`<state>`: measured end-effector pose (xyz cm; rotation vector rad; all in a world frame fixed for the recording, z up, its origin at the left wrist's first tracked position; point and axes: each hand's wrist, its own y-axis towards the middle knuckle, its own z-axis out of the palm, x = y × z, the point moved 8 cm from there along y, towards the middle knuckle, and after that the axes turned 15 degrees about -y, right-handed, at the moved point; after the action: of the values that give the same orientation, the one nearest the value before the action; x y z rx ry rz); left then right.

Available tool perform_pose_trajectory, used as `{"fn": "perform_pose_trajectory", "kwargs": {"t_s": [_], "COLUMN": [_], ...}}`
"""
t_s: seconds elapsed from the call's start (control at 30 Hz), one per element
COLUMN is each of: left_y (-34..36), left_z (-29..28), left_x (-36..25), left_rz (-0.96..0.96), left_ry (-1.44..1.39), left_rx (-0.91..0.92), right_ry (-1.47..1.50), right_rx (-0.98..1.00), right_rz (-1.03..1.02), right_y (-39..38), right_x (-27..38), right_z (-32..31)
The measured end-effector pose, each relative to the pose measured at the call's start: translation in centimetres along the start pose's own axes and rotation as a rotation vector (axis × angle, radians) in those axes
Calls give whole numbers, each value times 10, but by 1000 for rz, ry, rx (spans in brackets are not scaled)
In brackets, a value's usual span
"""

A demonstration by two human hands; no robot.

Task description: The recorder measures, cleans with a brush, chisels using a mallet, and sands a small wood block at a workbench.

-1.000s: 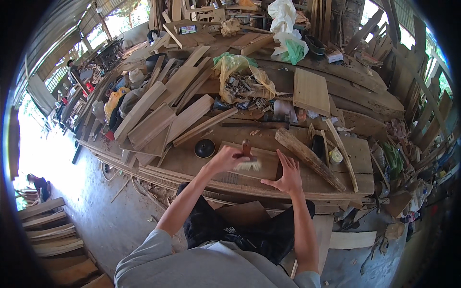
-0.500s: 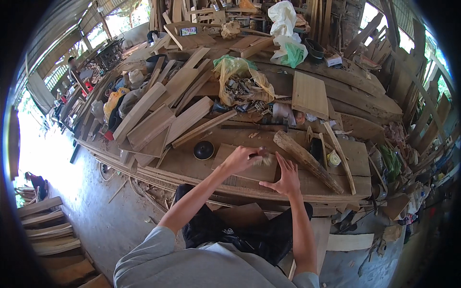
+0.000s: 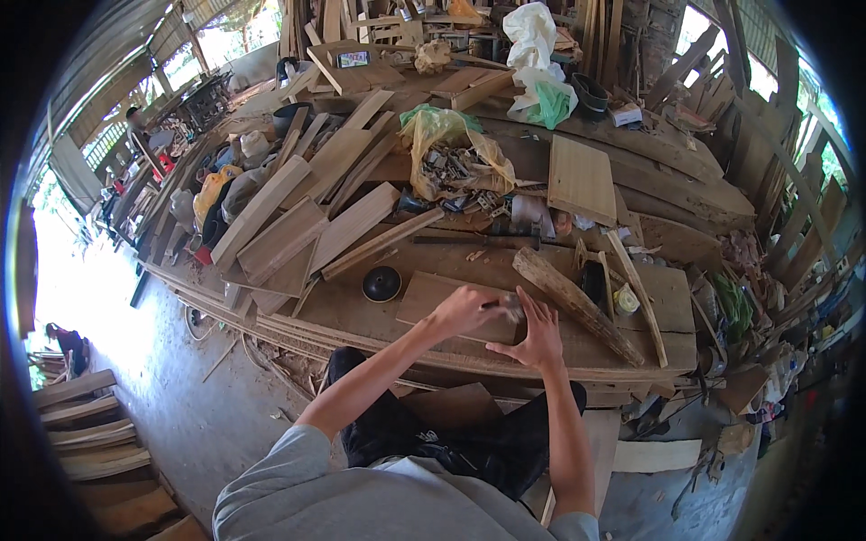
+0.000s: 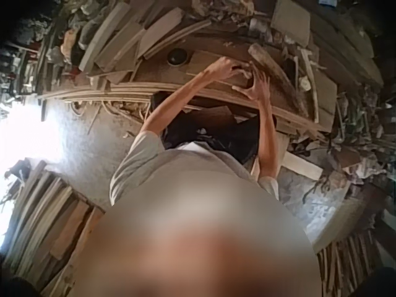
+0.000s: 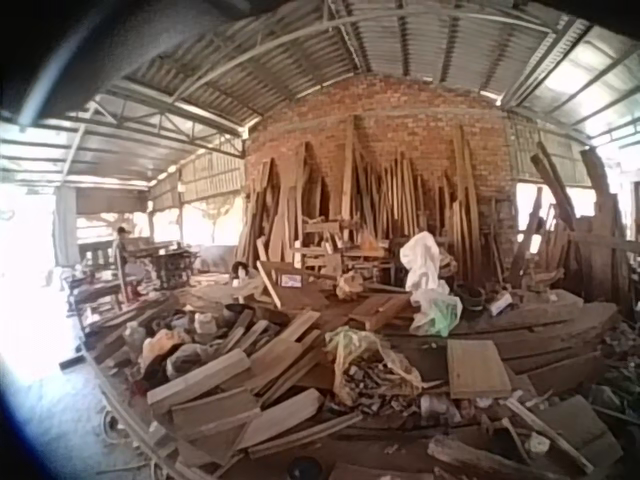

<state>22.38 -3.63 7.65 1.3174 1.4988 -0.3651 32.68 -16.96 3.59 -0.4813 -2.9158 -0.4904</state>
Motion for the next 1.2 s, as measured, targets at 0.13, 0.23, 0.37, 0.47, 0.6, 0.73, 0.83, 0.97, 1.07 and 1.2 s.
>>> {"fn": "perform_pose_trajectory", "kwargs": {"t_s": [0.13, 0.23, 0.37, 0.47, 0.6, 0.73, 0.83, 0.97, 1.07, 1.2], "left_y": [-3, 11, 16, 8, -5, -2, -10, -15, -9, -9], "left_z": [31, 31, 31, 38, 27, -10, -13, 13, -8, -53], "left_x": [-10, -3, 1, -4, -6, 8, 1, -6, 10, 38], "left_rz": [33, 6, 47, 9, -40, -9, 0, -40, -91, -238], "left_ry": [-100, -53, 74, 42, -158, 13, -44, -148, 59, 150], "left_rx": [336, 274, 171, 335, 463, 116, 30, 320, 182, -70], "right_ry": [38, -83, -29, -9, 48, 21, 56, 64, 22, 60], "right_rx": [71, -9, 33, -6, -8, -34, -26, -52, -36, 14], "right_rz": [28, -15, 63, 33, 22, 9, 27, -2, 17, 42], "right_y": [-3, -1, 1, -2, -1, 2, -1, -2, 0, 2], "right_x": [-8, -6, -7, -8, -8, -2, -2, -5, -2, 3], "right_z": [7, 6, 11, 7, 3, -1, 0, -1, -3, -2]}}
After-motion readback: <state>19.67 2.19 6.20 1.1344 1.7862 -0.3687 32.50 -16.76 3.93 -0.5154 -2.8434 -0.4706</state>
